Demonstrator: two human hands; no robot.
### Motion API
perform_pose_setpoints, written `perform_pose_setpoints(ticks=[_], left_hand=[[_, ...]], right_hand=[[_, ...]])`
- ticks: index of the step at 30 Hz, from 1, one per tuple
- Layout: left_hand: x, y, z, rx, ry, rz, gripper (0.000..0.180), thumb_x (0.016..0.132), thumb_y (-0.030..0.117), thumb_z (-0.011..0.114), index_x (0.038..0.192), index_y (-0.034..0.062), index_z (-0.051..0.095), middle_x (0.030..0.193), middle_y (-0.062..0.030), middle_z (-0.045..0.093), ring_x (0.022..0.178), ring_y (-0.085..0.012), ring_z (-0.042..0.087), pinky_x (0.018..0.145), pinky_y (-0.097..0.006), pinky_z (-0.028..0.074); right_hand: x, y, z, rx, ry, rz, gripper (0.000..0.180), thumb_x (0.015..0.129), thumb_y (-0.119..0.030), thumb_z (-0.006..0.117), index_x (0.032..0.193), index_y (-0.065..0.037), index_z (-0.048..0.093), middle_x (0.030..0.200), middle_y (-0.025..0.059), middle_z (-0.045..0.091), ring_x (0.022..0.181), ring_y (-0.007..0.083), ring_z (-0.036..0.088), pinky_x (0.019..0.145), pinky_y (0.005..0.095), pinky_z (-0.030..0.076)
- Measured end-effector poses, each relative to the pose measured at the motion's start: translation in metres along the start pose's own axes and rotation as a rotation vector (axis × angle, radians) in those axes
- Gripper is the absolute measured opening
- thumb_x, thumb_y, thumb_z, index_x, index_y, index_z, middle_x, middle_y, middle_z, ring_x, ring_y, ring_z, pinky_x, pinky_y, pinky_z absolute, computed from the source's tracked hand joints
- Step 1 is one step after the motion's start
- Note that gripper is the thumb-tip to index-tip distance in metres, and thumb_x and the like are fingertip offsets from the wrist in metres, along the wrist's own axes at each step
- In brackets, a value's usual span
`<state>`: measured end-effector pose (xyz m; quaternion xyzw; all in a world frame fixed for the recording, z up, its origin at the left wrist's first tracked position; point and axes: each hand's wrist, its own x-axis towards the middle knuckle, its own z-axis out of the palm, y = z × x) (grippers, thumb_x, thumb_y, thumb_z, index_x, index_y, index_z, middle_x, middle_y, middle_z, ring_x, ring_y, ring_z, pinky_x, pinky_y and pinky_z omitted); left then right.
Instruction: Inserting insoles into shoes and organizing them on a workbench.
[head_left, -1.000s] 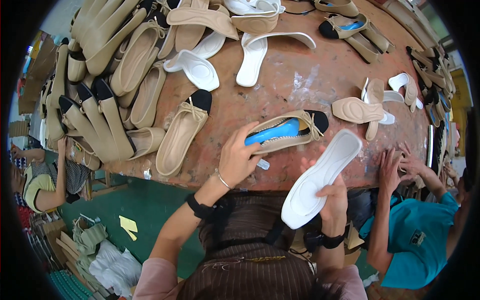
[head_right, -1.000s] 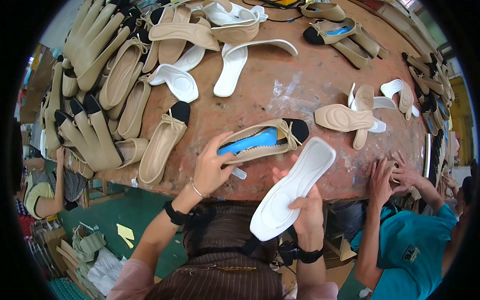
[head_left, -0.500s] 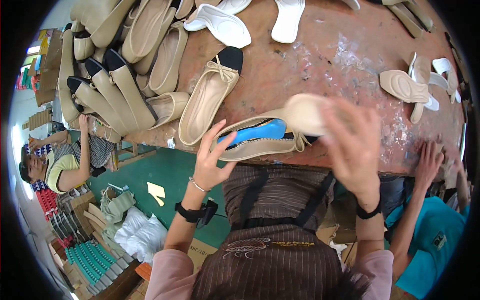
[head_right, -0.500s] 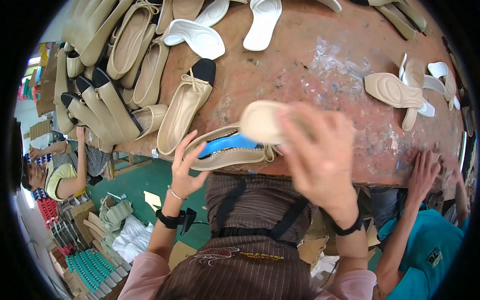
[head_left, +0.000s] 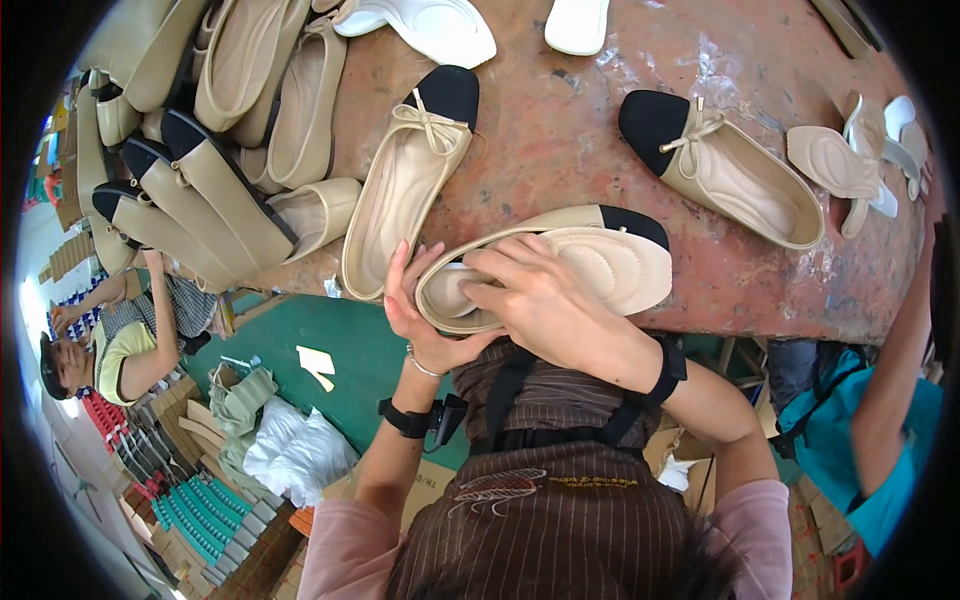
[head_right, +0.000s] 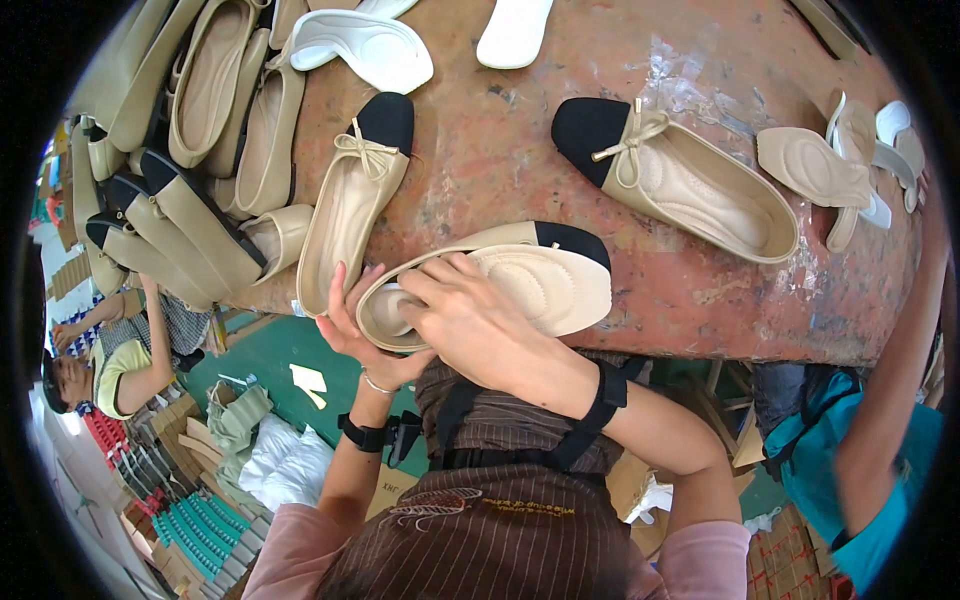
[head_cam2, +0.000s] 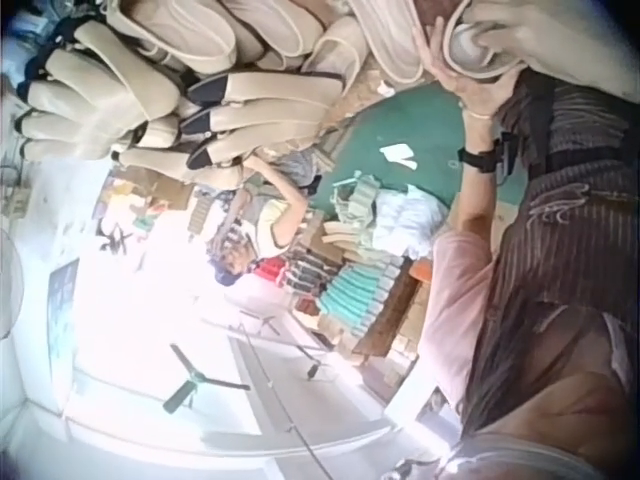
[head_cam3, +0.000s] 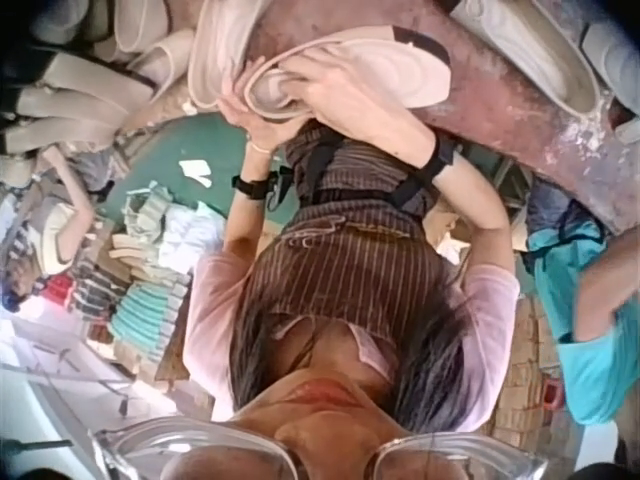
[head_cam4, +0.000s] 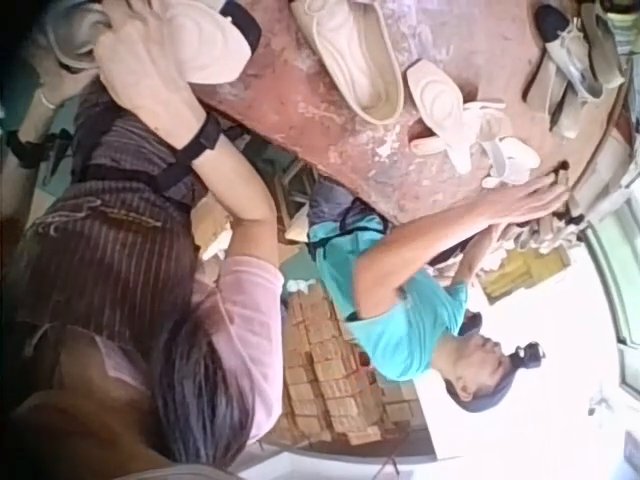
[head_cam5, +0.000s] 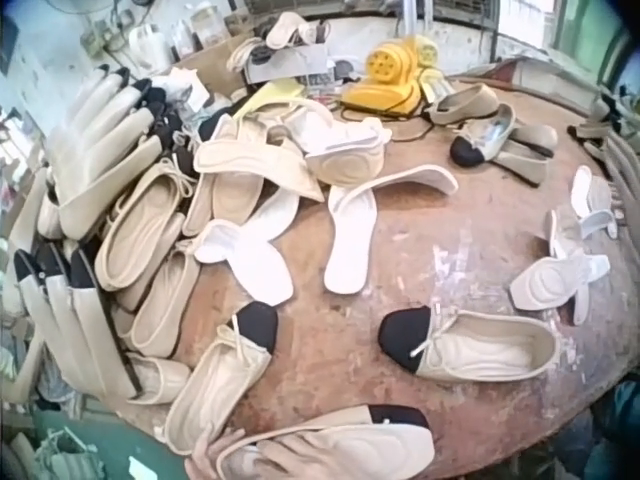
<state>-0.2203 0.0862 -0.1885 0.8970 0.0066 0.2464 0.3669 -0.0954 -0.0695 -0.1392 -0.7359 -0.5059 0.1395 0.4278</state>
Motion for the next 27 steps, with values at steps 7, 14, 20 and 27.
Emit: perform_pose_setpoints(ticks=[7,14,20,27], left_hand=[[-0.002,-0.003,-0.001,-0.042,0.006,0.000,0.145,0.060,0.047,0.093,0.154,0.0258,-0.015,0.151,-0.0302,0.024,0.116,-0.0401,0.057,0.101,-0.053,0.045],[0.009,-0.005,-0.010,-0.279,-0.151,-0.103,0.125,0.067,0.056,0.086,0.155,0.0161,0.008,0.152,-0.0299,0.025,0.126,-0.0468,0.050,0.104,-0.055,0.043],[0.008,-0.011,-0.012,-0.258,-0.093,-0.069,0.053,0.089,0.036,0.064,0.123,-0.0026,0.053,0.140,-0.0322,0.045,0.123,-0.0456,0.053,0.105,-0.050,0.043],[0.006,0.001,-0.004,-0.244,0.022,-0.150,0.025,0.093,0.023,0.051,0.101,-0.0004,0.050,0.135,-0.0318,0.050,0.112,-0.0409,0.059,0.099,-0.048,0.045]], right_hand=[[0.002,0.003,0.004,-0.027,-0.052,0.013,0.027,0.068,-0.008,0.068,0.094,0.002,0.070,0.105,0.0117,0.060,0.106,0.0283,0.057,0.094,0.0375,0.046],[0.002,0.018,0.022,-0.097,-0.164,-0.240,0.040,0.074,-0.015,0.065,0.110,0.002,0.069,0.127,0.0148,0.060,0.125,0.0276,0.054,0.111,0.0388,0.038],[0.008,0.014,0.026,-0.040,-0.339,-0.147,0.040,0.079,-0.012,0.060,0.116,-0.002,0.068,0.133,0.0118,0.061,0.129,0.0244,0.053,0.116,0.0386,0.034],[-0.028,-0.006,0.010,-0.377,-0.204,0.117,0.040,0.079,-0.015,0.060,0.117,-0.008,0.071,0.140,0.0152,0.056,0.140,0.0237,0.042,0.120,0.0401,0.024]])
